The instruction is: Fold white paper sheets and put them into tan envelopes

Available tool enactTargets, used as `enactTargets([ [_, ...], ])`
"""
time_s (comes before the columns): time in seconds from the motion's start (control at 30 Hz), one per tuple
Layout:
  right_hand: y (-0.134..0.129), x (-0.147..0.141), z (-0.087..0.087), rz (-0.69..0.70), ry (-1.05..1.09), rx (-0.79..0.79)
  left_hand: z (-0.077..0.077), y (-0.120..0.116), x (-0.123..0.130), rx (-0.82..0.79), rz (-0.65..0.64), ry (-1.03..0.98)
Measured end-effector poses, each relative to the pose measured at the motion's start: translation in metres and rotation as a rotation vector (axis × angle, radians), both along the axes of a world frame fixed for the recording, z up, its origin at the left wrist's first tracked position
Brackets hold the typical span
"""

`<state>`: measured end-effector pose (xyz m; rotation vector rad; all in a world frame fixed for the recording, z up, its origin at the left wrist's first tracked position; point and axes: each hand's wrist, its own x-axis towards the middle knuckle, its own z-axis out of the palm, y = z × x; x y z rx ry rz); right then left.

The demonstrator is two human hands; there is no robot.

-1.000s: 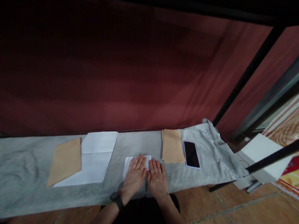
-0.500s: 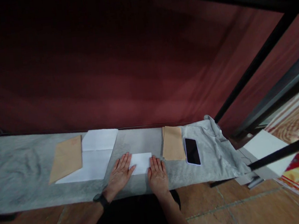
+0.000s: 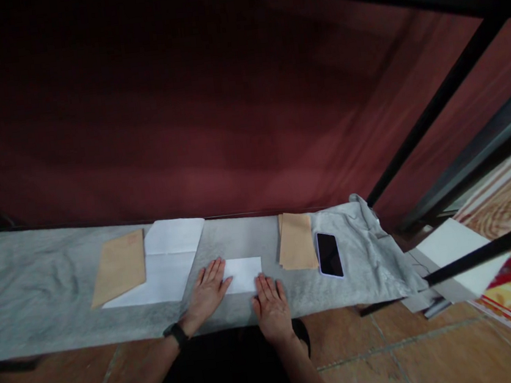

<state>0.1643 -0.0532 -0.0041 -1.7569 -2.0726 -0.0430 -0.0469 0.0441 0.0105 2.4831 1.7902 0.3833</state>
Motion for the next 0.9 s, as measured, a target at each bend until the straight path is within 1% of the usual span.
enactTargets([
  [0.07, 0.0, 0.001, 0.0, -0.001, -0.003, 0.008, 0.007, 0.007, 0.008, -0.009, 0.004, -0.05],
  [0.2, 0.003, 0.0, -0.002, -0.003, -0.018, 0.057, 0.024, 0.023, 0.03, -0.06, -0.111, -0.105],
  [0.27, 0.003, 0.0, -0.004, 0.003, -0.014, 0.091, 0.03, 0.029, 0.037, -0.085, -0.128, -0.11],
  [0.4, 0.001, 0.0, -0.007, 0.011, 0.028, 0.133, 0.038, 0.037, 0.04, -0.093, -0.113, -0.129],
  [0.47, 0.001, 0.001, -0.007, 0.015, 0.067, 0.145, 0.046, 0.039, 0.039, -0.09, -0.108, -0.149],
  [0.53, 0.002, 0.005, -0.007, 0.016, 0.148, 0.145, 0.06, 0.037, 0.039, -0.076, -0.102, -0.176],
  [0.6, 0.006, 0.01, -0.009, -0.013, 0.297, 0.132, 0.077, 0.032, 0.038, -0.017, -0.103, -0.216],
  [0.67, 0.011, 0.016, -0.012, -0.079, 0.486, 0.117, 0.092, 0.024, 0.035, 0.109, -0.148, -0.268],
  [0.7, 0.012, 0.019, -0.013, -0.116, 0.571, 0.11, 0.096, 0.019, 0.033, 0.173, -0.194, -0.282],
  [0.73, 0.014, 0.021, -0.015, -0.15, 0.641, 0.104, 0.097, 0.014, 0.03, 0.222, -0.239, -0.283],
  [0.77, 0.015, 0.022, -0.016, -0.175, 0.69, 0.101, 0.094, 0.007, 0.027, 0.248, -0.28, -0.266],
  [0.8, 0.015, 0.022, -0.016, -0.19, 0.717, 0.099, 0.087, 0.0, 0.024, 0.246, -0.306, -0.233],
  [0.83, 0.014, 0.021, -0.016, -0.195, 0.724, 0.1, 0.077, -0.008, 0.021, 0.227, -0.315, -0.191],
  [0.9, 0.011, 0.017, -0.013, -0.171, 0.691, 0.108, 0.049, -0.023, 0.016, 0.181, -0.344, -0.114],
])
